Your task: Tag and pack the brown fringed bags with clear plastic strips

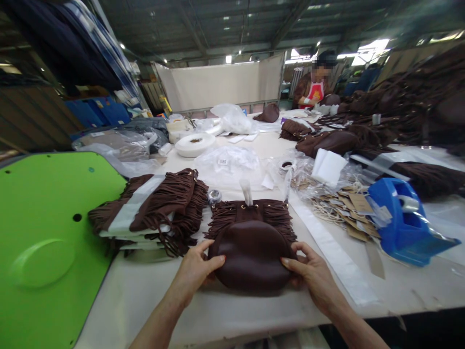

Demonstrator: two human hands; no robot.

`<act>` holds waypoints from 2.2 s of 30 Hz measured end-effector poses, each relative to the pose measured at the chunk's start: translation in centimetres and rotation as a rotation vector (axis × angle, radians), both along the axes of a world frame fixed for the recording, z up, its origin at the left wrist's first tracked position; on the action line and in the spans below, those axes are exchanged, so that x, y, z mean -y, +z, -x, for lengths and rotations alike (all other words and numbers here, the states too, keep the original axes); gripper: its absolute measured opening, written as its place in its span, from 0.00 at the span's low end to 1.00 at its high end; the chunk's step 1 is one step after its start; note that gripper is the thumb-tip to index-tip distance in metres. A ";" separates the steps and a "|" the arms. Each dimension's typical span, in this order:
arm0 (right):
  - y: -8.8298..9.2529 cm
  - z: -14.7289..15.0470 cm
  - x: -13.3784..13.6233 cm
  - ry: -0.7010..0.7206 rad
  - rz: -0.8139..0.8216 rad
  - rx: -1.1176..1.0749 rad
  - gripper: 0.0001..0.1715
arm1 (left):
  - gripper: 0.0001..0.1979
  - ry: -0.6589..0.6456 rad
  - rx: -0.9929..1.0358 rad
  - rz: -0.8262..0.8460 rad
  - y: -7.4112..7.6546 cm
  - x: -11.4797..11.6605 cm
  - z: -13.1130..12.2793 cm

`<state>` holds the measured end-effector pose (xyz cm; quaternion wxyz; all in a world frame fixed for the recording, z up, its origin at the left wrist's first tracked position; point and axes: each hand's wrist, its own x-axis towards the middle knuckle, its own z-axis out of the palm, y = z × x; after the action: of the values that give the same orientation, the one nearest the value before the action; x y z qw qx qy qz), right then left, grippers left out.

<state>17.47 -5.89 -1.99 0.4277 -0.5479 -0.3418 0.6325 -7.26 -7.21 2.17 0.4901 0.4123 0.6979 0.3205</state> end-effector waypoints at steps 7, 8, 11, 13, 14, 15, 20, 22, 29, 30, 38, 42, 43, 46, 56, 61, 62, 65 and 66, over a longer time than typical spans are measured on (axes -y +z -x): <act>1.1 -0.3 -0.4 0.082 0.020 0.100 0.27 | 0.21 0.037 0.212 -0.004 -1.4 -0.8 0.1; 1.3 -0.3 -0.5 0.102 0.033 0.110 0.27 | 0.20 0.044 0.219 -0.007 -1.7 -0.7 0.2; 1.9 -0.6 -0.7 0.140 0.076 0.122 0.24 | 0.18 0.075 0.250 -0.007 -2.2 -0.6 0.2; 2.0 -0.6 -0.9 0.138 0.093 0.105 0.22 | 0.18 0.091 0.288 0.011 -2.2 -0.6 0.3; 2.0 -0.6 -1.0 0.133 0.096 0.096 0.21 | 0.18 0.098 0.309 0.025 -2.2 -0.7 0.4; 1.9 -0.6 -1.0 0.127 0.097 0.090 0.20 | 0.19 0.103 0.325 0.039 -2.1 -0.7 0.4; 1.5 -0.5 -0.9 0.115 0.098 0.078 0.16 | 0.18 0.122 0.354 0.040 -2.6 -0.8 0.6; 1.6 -0.5 -0.8 0.127 0.092 0.074 0.15 | 0.17 0.113 0.381 0.022 -3.0 -0.7 0.8; 2.6 -0.6 -1.0 0.224 0.038 0.050 0.30 | 0.28 0.077 0.434 0.011 -3.1 -0.7 1.0; 2.6 -0.6 -1.0 0.249 0.032 0.046 0.32 | 0.29 0.079 0.447 0.013 -3.1 -0.7 1.0; 0.3 -0.2 -0.6 0.096 -0.043 -0.023 0.12 | 0.10 0.205 0.459 -0.055 -4.0 -0.6 0.5; -0.7 0.0 -0.3 -0.006 0.001 0.023 0.08 | 0.06 0.242 0.416 -0.043 -3.8 -0.5 0.1; -0.7 0.1 -0.3 -0.017 0.007 0.038 0.07 | 0.06 0.235 0.389 -0.046 -3.8 -0.6 0.0; -0.8 0.2 -0.2 -0.025 -0.012 0.074 0.05 | 0.05 0.172 0.305 -0.075 -3.9 -0.6 0.1; -0.4 0.9 -0.4 -0.013 -0.017 0.078 0.06 | 0.20 -0.127 -0.547 -0.539 -4.0 2.1 4.1; -0.3 1.0 -0.4 0.006 -0.027 0.069 0.06 | 0.34 -0.333 -1.133 -1.089 1.1 1.0 1.1; -0.3 0.9 -0.4 0.011 -0.031 0.070 0.06 | 0.35 -0.491 -1.142 -1.129 2.1 0.0 -0.2; -0.4 0.8 -0.3 0.032 -0.051 0.077 0.06 | 0.37 -0.873 -1.057 -0.989 3.2 -3.4 -3.4; -0.5 0.8 -0.3 0.040 -0.056 0.079 0.06 | 0.36 -0.971 -1.008 -0.932 2.9 -4.2 -3.9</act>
<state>16.70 -5.63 -2.48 0.4166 -0.5533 -0.3867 0.6090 -3.32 -3.05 5.07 -0.0174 0.9209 0.3745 0.1069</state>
